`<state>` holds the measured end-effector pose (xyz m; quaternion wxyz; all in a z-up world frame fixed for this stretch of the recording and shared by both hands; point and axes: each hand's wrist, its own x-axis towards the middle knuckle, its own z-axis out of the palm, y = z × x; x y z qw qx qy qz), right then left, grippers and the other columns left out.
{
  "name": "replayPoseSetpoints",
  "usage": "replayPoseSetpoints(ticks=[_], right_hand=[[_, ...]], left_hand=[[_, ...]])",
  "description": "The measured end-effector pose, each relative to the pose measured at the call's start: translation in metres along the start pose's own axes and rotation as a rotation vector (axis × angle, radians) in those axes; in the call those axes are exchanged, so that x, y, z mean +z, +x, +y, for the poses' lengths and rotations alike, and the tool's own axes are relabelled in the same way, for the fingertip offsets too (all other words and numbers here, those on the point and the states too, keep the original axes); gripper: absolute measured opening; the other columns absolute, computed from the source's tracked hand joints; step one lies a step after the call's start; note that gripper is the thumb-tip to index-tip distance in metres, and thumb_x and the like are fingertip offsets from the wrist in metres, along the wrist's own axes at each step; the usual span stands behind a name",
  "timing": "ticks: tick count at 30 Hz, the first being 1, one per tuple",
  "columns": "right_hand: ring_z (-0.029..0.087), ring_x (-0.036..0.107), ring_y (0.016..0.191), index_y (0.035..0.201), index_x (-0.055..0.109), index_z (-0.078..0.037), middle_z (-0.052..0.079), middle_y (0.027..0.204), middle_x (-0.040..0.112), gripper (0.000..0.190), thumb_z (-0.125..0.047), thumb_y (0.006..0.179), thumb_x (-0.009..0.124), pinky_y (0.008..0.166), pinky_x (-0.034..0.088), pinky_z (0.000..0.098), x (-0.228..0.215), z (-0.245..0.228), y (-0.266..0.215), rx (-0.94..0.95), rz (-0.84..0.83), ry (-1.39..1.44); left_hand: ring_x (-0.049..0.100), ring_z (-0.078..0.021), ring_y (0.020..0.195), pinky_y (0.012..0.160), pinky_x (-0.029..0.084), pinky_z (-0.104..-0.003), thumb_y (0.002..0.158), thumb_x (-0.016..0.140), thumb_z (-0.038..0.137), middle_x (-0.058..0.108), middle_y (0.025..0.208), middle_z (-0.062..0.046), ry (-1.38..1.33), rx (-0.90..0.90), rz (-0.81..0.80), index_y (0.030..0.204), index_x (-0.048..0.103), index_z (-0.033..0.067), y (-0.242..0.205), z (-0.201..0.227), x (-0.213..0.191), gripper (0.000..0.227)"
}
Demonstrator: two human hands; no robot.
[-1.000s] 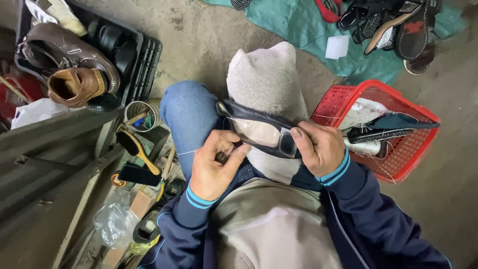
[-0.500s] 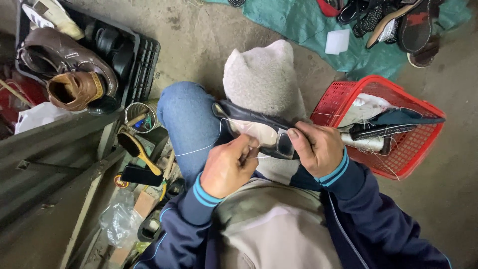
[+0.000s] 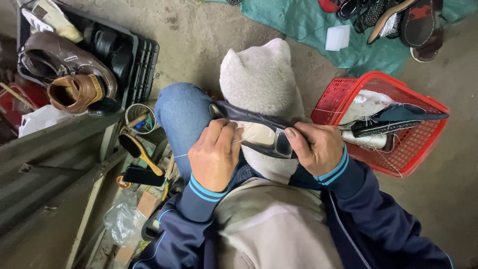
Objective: Hand-sewing the sole of a black shoe using a needle and thread at a repair station.
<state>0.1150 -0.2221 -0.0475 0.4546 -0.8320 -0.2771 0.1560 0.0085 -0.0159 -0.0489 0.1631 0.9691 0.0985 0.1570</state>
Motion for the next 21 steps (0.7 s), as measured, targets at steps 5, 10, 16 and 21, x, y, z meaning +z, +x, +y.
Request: replayPoseSetpoints(ticks=[5, 10, 16, 21], right_hand=[[0.028, 0.047, 0.034, 0.055, 0.043, -0.011, 0.010, 0.040, 0.040, 0.055, -0.028, 0.107, 0.051, 0.037, 0.039, 0.0314, 0.000, 0.000, 0.000, 0.005, -0.008, -0.001], [0.026, 0.045, 0.034, 0.055, 0.043, -0.012, 0.009, 0.040, 0.040, 0.055, -0.029, 0.107, 0.051, 0.038, 0.039, 0.0292, -0.001, 0.000, 0.001, 0.018, -0.002, 0.008], [0.025, 0.044, 0.033, 0.056, 0.046, -0.013, 0.008, 0.040, 0.039, 0.054, -0.030, 0.107, 0.050, 0.037, 0.039, 0.0293, -0.003, 0.001, -0.002, 0.021, -0.014, 0.031], [0.021, 0.034, 0.043, 0.066, 0.041, -0.011, 0.003, 0.052, 0.033, 0.045, -0.033, 0.105, 0.049, 0.046, 0.027, 0.0375, -0.001, 0.005, -0.009, 0.059, -0.055, -0.097]], left_hand=[[0.069, -0.0199, 0.078, 0.063, 0.057, -0.029, 0.097, 0.071, 0.020, 0.061, 0.093, 0.002, -0.043, -0.004, -0.012, 0.093, 0.073, 0.0153, 0.000, 0.001, 0.003, 0.007], [0.069, -0.0270, 0.077, 0.061, 0.058, -0.036, 0.090, 0.072, 0.014, 0.059, 0.098, -0.003, -0.246, -0.113, -0.051, 0.087, 0.070, 0.0096, 0.001, 0.002, -0.009, 0.005], [0.063, -0.0240, 0.082, 0.074, 0.053, -0.037, 0.082, 0.064, 0.016, 0.062, 0.094, -0.013, -1.203, -0.320, -0.274, 0.071, 0.061, 0.0086, -0.010, -0.034, -0.093, 0.014], [0.035, -0.0129, 0.049, 0.043, 0.030, -0.023, 0.093, 0.066, 0.030, 0.040, 0.061, -0.009, -1.143, -0.726, 0.096, 0.066, 0.044, 0.0055, -0.095, -0.110, -0.147, 0.043]])
